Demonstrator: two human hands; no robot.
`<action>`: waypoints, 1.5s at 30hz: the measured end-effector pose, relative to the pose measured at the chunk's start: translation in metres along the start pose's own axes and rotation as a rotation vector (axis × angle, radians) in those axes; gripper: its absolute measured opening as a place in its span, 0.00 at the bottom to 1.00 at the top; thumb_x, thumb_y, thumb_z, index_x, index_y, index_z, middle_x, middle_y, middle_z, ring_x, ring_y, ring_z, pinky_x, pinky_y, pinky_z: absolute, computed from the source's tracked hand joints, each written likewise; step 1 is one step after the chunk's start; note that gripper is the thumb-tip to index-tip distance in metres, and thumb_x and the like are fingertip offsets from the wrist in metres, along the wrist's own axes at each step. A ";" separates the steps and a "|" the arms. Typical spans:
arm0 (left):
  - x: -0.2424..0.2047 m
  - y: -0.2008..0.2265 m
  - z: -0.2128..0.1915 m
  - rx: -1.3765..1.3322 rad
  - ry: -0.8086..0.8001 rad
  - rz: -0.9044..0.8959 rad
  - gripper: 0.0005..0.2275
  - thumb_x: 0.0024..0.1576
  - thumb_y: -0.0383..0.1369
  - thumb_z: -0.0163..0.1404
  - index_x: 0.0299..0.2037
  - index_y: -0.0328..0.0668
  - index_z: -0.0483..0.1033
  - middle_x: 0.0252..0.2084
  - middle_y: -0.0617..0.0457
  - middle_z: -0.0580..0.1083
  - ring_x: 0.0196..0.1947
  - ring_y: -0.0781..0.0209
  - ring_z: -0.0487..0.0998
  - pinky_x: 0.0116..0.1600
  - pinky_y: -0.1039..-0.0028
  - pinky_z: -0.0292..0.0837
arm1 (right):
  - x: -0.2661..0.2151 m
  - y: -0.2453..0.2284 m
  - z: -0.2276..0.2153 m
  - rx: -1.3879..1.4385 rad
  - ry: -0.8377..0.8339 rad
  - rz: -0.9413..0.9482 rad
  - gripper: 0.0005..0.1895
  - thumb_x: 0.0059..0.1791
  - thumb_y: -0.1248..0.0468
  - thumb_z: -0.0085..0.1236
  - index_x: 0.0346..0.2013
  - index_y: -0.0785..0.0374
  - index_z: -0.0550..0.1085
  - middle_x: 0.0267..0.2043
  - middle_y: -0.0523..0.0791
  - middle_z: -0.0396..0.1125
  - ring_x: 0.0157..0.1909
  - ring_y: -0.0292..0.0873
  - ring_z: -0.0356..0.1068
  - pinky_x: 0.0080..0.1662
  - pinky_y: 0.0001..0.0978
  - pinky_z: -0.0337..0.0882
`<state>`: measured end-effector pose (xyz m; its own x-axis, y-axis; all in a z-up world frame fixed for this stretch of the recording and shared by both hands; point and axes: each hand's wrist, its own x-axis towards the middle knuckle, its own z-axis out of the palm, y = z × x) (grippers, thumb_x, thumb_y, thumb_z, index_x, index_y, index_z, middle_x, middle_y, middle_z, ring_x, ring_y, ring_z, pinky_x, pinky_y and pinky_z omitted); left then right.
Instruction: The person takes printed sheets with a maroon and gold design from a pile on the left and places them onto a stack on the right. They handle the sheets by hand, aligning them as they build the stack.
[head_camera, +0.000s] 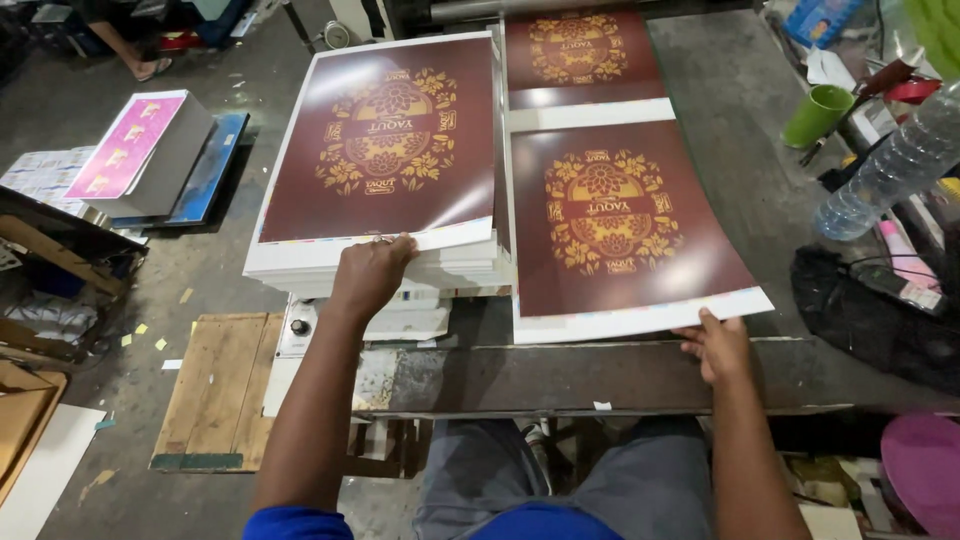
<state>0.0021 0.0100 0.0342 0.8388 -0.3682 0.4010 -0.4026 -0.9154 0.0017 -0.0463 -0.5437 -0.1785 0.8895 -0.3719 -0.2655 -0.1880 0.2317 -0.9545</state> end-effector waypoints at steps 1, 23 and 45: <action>-0.003 -0.002 0.004 0.001 0.000 -0.001 0.07 0.64 0.36 0.51 0.42 0.45 0.80 0.25 0.48 0.78 0.22 0.52 0.80 0.26 0.60 0.71 | -0.003 -0.005 0.001 0.001 -0.001 0.000 0.19 0.56 0.62 0.48 0.62 0.60 0.61 0.46 0.46 0.70 0.36 0.46 0.75 0.28 0.33 0.68; -0.063 0.223 -0.046 -0.336 0.190 0.492 0.13 0.57 0.32 0.51 0.47 0.28 0.73 0.47 0.34 0.77 0.45 0.43 0.81 0.56 0.54 0.74 | -0.175 0.015 0.088 0.446 -0.510 0.007 0.15 0.58 0.62 0.54 0.56 0.70 0.68 0.45 0.50 0.72 0.41 0.44 0.74 0.38 0.39 0.76; -0.023 -0.008 0.048 0.221 0.028 0.002 0.27 0.62 0.50 0.51 0.60 0.32 0.71 0.63 0.37 0.72 0.63 0.42 0.73 0.58 0.57 0.72 | -0.189 0.067 -0.115 0.122 0.185 -0.045 0.15 0.57 0.67 0.51 0.59 0.64 0.68 0.43 0.46 0.70 0.36 0.40 0.69 0.29 0.34 0.68</action>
<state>0.0042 0.0181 -0.0192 0.8263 -0.3683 0.4262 -0.3116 -0.9292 -0.1988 -0.2749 -0.5612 -0.2084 0.8022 -0.5403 -0.2542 -0.0879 0.3142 -0.9453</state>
